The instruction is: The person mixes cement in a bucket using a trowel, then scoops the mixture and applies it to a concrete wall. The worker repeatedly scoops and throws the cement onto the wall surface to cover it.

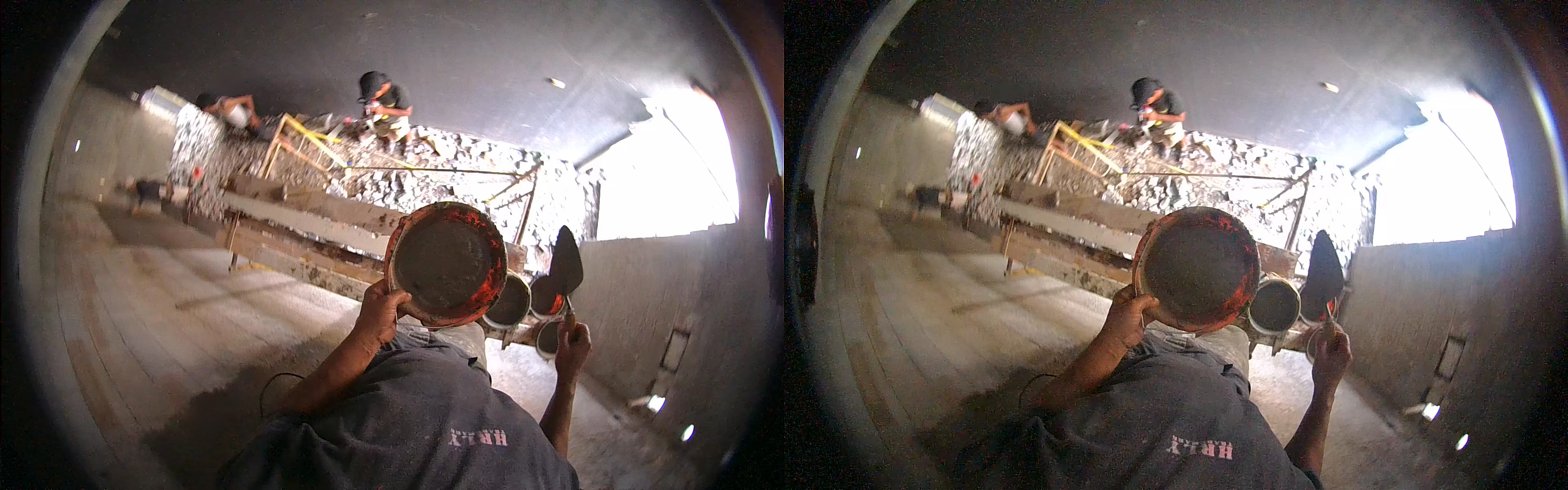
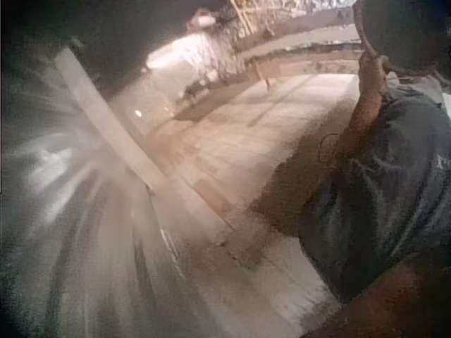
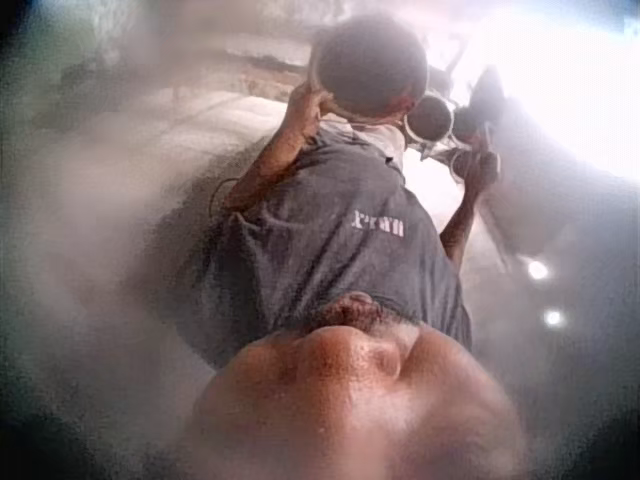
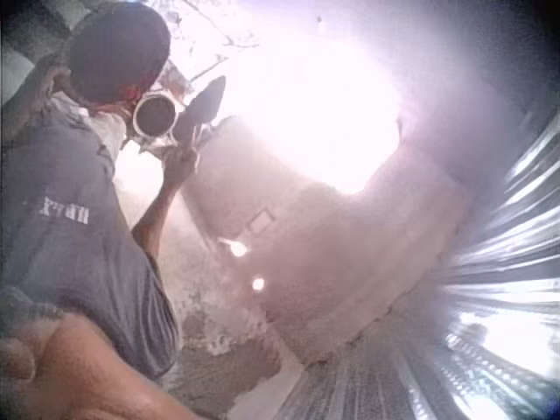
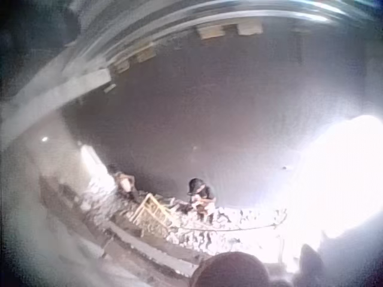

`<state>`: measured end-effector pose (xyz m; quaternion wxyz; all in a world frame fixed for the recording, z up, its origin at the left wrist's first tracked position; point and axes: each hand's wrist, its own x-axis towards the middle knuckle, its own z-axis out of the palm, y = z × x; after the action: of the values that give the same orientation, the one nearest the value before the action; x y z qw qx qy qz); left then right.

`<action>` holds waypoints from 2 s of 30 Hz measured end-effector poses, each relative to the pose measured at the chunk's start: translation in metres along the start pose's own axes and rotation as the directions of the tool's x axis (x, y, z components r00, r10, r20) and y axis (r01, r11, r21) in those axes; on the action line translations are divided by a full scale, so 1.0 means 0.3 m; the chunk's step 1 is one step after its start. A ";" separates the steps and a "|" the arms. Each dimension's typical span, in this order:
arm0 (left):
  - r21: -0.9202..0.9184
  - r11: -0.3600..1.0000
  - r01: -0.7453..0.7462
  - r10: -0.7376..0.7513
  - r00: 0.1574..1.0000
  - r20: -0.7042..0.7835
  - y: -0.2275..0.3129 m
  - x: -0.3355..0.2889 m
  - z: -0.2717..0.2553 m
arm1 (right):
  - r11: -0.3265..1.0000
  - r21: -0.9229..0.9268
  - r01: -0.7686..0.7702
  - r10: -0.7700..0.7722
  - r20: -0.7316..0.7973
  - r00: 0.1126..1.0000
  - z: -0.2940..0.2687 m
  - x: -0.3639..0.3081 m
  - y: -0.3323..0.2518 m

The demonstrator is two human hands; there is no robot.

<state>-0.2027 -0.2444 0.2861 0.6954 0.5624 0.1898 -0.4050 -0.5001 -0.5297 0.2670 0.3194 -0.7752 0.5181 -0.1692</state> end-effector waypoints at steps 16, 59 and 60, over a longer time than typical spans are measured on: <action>-0.434 0.833 -0.342 0.211 0.923 -0.323 0.052 -0.116 -0.677 | 0.932 0.154 0.328 -0.362 0.415 0.835 0.641 0.082 -0.507; -0.254 0.299 -0.920 -0.344 0.144 -0.928 0.185 -0.453 -2.009 | -0.265 0.772 0.577 0.162 0.626 -0.763 2.322 -1.782 -2.291; -0.261 0.325 -0.909 -0.350 0.141 -0.926 0.196 -0.445 -2.009 | -0.249 0.778 0.576 0.213 0.624 -0.752 2.342 -1.788 -2.285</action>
<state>-0.1216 0.3687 0.2412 0.6625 0.2374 0.5905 0.3950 0.1755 0.3615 0.2445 -0.0258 -0.6768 -0.6274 0.3842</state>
